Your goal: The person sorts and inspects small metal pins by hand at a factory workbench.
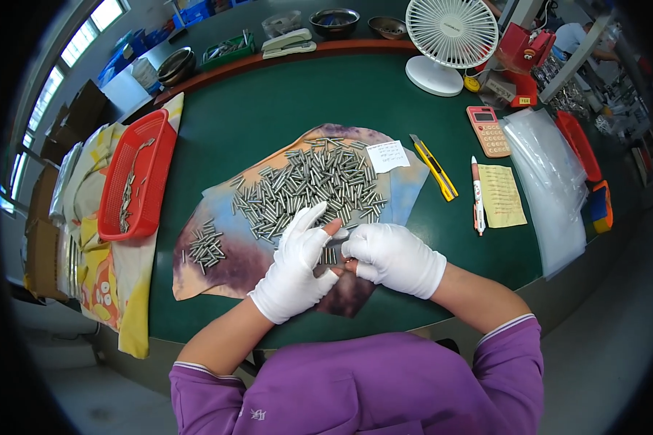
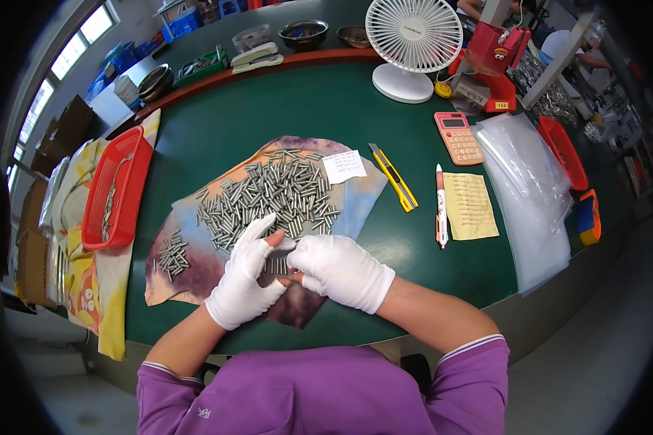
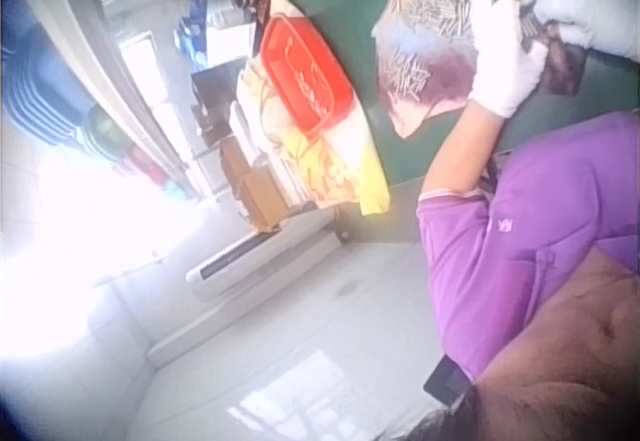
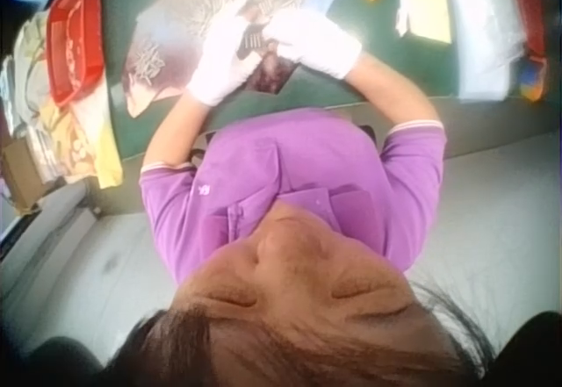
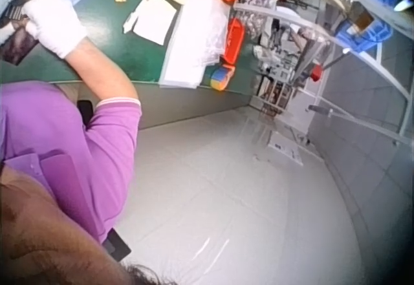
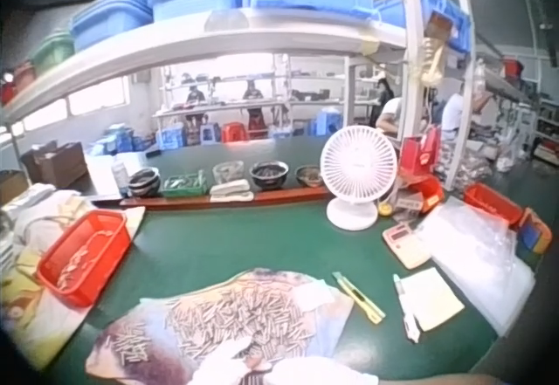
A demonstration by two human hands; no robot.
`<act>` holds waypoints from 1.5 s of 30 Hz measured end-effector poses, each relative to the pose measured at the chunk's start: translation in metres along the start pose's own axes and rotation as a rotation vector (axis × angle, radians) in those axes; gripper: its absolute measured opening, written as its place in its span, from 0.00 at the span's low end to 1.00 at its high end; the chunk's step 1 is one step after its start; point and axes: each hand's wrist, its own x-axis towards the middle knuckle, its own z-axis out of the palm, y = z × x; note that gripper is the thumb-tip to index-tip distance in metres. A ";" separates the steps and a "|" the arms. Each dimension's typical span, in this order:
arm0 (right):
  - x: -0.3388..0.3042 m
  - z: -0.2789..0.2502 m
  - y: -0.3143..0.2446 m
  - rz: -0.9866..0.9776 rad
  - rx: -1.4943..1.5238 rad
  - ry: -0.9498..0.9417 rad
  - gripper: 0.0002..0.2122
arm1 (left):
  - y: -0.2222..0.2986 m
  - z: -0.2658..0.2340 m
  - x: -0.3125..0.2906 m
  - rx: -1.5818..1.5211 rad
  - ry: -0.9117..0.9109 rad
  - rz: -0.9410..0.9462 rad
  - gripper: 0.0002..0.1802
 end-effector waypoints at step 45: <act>-0.009 0.008 0.018 0.612 1.732 0.207 0.11 | 0.004 0.002 0.011 0.333 0.137 0.289 0.33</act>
